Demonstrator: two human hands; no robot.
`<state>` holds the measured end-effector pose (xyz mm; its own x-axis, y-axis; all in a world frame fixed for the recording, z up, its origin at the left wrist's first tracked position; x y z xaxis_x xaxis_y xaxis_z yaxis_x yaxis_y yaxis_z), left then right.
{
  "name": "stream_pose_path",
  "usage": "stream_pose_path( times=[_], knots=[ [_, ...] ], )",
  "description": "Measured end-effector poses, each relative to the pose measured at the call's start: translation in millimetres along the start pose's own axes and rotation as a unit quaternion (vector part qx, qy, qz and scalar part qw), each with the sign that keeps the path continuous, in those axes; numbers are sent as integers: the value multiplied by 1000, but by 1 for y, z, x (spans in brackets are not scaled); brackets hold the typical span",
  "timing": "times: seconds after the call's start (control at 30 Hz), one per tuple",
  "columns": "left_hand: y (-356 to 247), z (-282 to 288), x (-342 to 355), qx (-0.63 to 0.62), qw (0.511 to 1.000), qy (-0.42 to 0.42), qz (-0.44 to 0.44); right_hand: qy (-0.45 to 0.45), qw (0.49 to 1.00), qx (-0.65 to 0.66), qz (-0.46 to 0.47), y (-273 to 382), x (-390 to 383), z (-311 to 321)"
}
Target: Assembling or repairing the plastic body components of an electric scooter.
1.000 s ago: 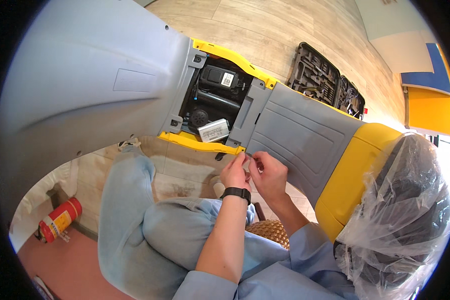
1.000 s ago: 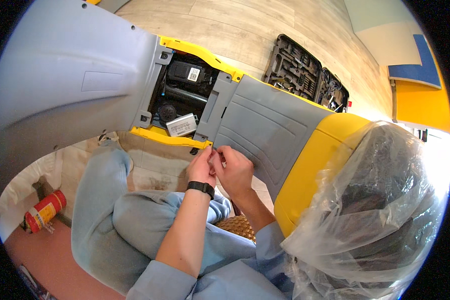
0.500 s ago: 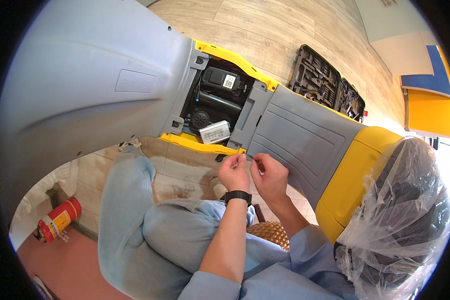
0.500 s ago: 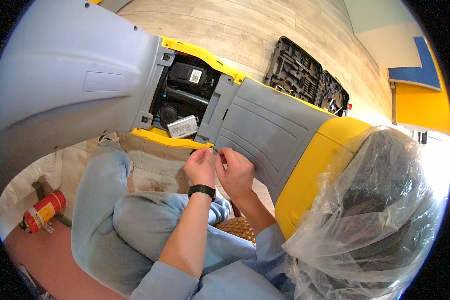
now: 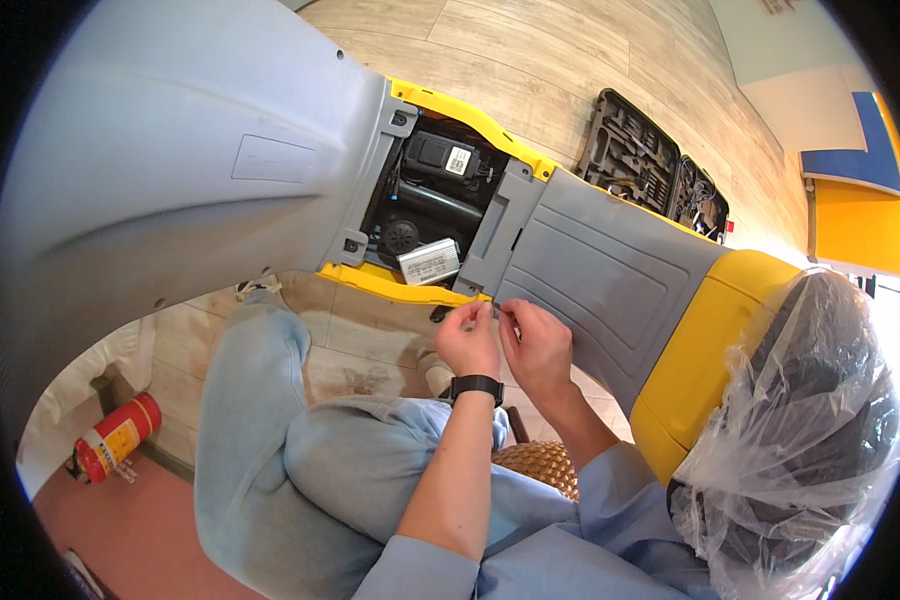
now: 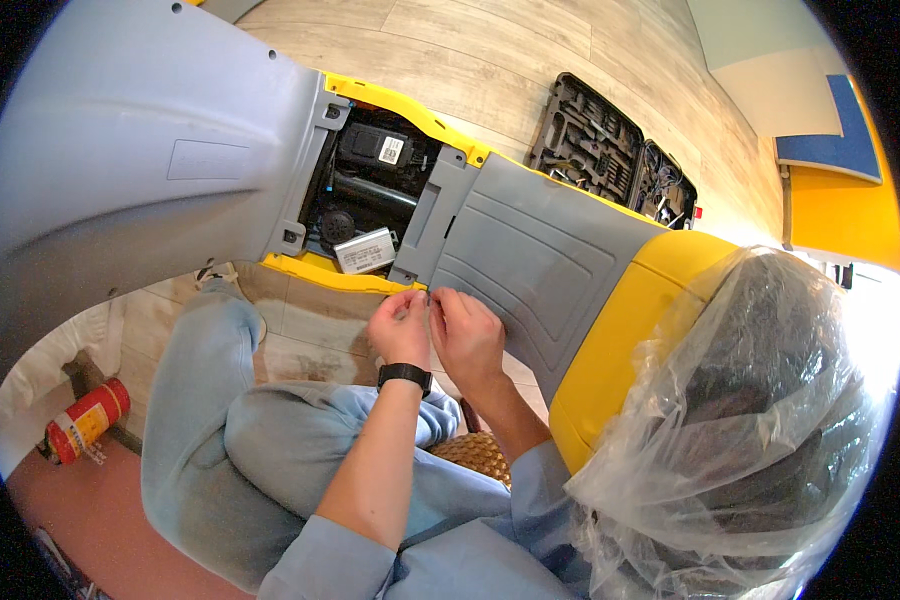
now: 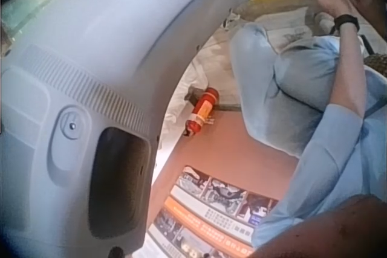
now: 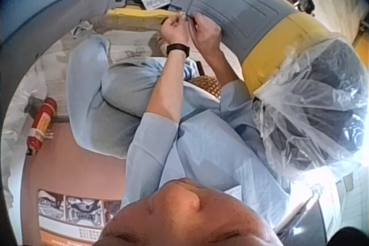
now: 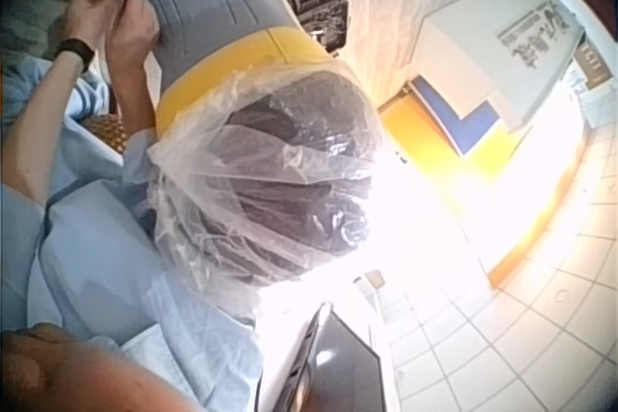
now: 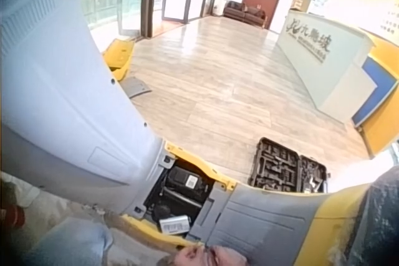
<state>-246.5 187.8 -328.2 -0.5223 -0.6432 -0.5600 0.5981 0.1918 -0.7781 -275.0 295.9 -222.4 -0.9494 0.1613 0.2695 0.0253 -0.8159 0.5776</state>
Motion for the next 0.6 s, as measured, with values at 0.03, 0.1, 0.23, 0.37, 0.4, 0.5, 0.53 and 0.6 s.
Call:
stream_pose_path(
  times=[0.03, 0.1, 0.23, 0.37, 0.4, 0.5, 0.53, 0.6],
  knots=[
    [-1, -2, -1, 13, 1000, 11, -6, -1, 1000, -1, 0, -1, 0, 0],
    [-2, 1, 1, 17, 1000, 5, -11, -3, 1000, 4, 1, 3, 0, 0],
    [-6, 1, 0, 29, 999, 0, -28, -2, 1000, 12, 4, 2, 0, 0],
    [0, -1, 2, 31, 998, -16, -59, -4, 1000, 26, 10, 2, -1, -1],
    [5, 2, 3, -2, 999, -36, -21, -4, 1000, 27, 10, 3, -1, -1],
    [18, 2, 8, -36, 998, -44, 19, 2, 1000, 22, 13, 5, 0, -3],
    [22, 0, 9, -37, 999, -33, 21, 7, 1000, 15, 13, 4, 0, -4],
    [22, 0, 8, -50, 997, -31, 40, 13, 1000, 9, 12, 4, 0, -5]
  ],
)
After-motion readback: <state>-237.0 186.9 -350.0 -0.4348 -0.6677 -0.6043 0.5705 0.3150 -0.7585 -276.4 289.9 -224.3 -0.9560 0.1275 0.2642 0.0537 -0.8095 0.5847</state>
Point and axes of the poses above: each hand's wrist, its own x-axis towards the middle knuckle, its own z-axis out of the back of the hand, y = z × x, the point moved 7 cm from there along x, towards the middle knuckle, and after that the axes turned 15 degrees about -y, right-handed, at the moved point
